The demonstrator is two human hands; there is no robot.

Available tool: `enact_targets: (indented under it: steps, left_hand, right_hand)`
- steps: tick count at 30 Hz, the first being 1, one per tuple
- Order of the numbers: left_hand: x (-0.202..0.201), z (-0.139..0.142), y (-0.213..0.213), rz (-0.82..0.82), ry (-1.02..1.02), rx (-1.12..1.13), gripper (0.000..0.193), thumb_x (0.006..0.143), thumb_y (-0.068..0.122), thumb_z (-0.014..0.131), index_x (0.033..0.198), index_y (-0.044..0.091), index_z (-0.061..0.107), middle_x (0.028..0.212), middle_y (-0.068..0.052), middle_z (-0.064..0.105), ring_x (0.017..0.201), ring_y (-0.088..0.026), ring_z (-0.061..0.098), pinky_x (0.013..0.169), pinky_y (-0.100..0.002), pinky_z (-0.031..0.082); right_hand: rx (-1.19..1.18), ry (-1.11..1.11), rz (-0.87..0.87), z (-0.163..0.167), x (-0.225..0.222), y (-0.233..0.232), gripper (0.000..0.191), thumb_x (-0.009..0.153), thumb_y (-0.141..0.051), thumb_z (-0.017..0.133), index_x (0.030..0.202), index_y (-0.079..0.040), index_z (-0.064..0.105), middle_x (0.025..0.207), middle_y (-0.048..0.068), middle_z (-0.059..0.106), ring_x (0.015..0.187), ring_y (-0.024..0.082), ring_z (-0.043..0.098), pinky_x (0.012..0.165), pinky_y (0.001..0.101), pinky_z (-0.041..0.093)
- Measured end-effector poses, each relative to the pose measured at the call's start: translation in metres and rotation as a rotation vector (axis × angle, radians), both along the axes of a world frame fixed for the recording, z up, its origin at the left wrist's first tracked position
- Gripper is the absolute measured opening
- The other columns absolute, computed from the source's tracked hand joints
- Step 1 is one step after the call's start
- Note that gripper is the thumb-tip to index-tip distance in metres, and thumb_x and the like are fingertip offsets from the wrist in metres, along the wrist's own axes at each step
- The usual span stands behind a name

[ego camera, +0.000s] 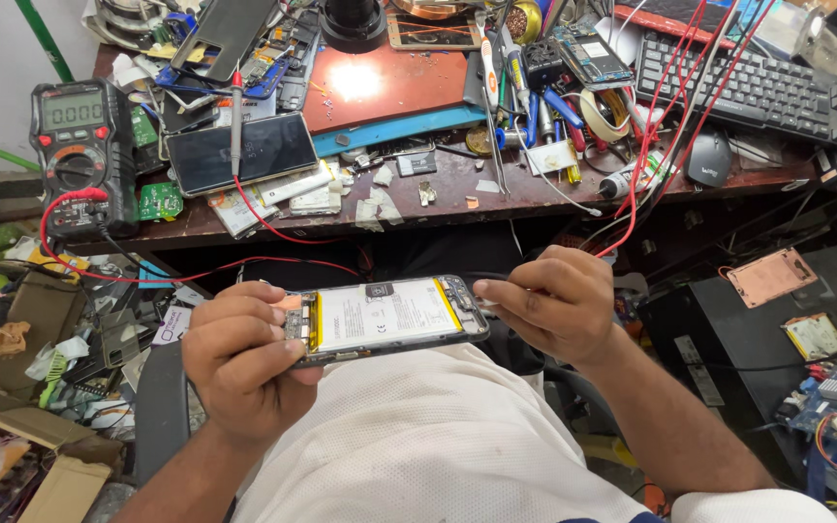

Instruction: The person sits at a cluttered repair bench and works on a smartphone, prying open the back cover, lifting out the battery, and pressing the power button to test the phone. They repeatedly open and press the device while handling the battery and frame by hand.

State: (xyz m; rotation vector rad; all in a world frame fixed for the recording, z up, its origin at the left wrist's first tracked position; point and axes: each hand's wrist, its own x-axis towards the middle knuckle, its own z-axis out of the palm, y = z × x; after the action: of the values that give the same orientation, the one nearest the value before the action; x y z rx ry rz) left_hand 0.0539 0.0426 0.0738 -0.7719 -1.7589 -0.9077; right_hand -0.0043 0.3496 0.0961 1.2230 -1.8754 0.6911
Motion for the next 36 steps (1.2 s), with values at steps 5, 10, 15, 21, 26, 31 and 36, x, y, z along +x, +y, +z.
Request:
enact_targets:
  steps: [5,10,15,21,26,31,36]
  left_hand:
    - [-0.003,0.002,-0.004,-0.051,0.044,-0.060,0.029,0.097,0.037,0.071,0.102,0.013,0.056,0.101,-0.004,0.048,0.095,-0.020,0.057,0.091,-0.044,0.062]
    - [-0.006,0.002,-0.003,-0.074,0.085,-0.103,0.030,0.096,0.035,0.073,0.104,0.011,0.057,0.101,-0.004,0.049,0.095,-0.023,0.057,0.089,-0.044,0.062]
    - [-0.005,0.001,0.002,-0.069,0.042,-0.058,0.027,0.093,0.029,0.076,0.105,0.012,0.057,0.100,-0.005,0.051,0.095,-0.024,0.058,0.089,-0.044,0.059]
    - [-0.003,-0.004,0.009,-0.044,0.053,-0.086,0.028,0.091,0.020,0.080,0.106,0.011,0.058,0.101,-0.006,0.052,0.094,-0.026,0.058,0.088,-0.045,0.055]
    - [-0.001,-0.003,0.010,-0.043,0.190,-0.262,0.029,0.093,0.021,0.082,0.107,0.009,0.059,0.100,-0.005,0.051,0.093,-0.023,0.056,0.088,-0.046,0.055]
    - [0.009,-0.001,0.014,-0.101,0.348,-0.431,0.022,0.097,0.009,0.078,0.108,0.011,0.059,0.105,-0.004,0.050,0.100,-0.021,0.054,0.091,-0.044,0.056]
    - [0.013,0.001,0.023,-0.248,0.495,-0.566,0.016,0.096,0.002,0.069,0.108,0.009,0.060,0.110,-0.003,0.050,0.104,-0.020,0.053,0.094,-0.038,0.051]
  right_hand:
    - [0.031,0.046,0.006,0.004,-0.001,0.000,0.022,0.078,-0.014,0.089,0.097,-0.011,0.078,0.082,-0.002,0.064,0.057,0.012,0.050,0.048,0.0298,0.036]
    - [0.063,0.035,0.037,0.004,-0.001,0.001,0.023,0.078,-0.011,0.087,0.099,-0.009,0.078,0.082,-0.001,0.064,0.059,0.014,0.053,0.050,0.0301,0.039]
    - [0.039,-0.037,0.081,-0.001,-0.005,-0.002,0.022,0.076,-0.008,0.086,0.096,-0.008,0.078,0.084,0.001,0.068,0.058,0.013,0.057,0.049,0.0291,0.040]
    - [0.008,-0.088,0.038,-0.016,-0.005,0.003,0.027,0.076,-0.003,0.083,0.102,-0.005,0.078,0.087,0.003,0.070,0.062,0.015,0.062,0.052,0.0295,0.044]
    - [0.164,-0.237,0.094,-0.010,-0.022,0.014,0.033,0.074,-0.011,0.084,0.107,-0.008,0.079,0.090,0.003,0.072,0.072,0.017,0.066,0.060,0.0314,0.051]
    - [0.205,-0.813,0.514,0.017,-0.031,0.034,0.061,0.078,-0.044,0.084,0.123,-0.004,0.071,0.120,0.013,0.069,0.109,0.023,0.069,0.086,0.0321,0.057]
    - [0.100,-1.053,0.436,0.013,0.005,0.008,0.046,0.102,-0.032,0.061,0.132,0.002,0.067,0.130,0.016,0.071,0.123,0.029,0.068,0.105,0.0380,0.051]
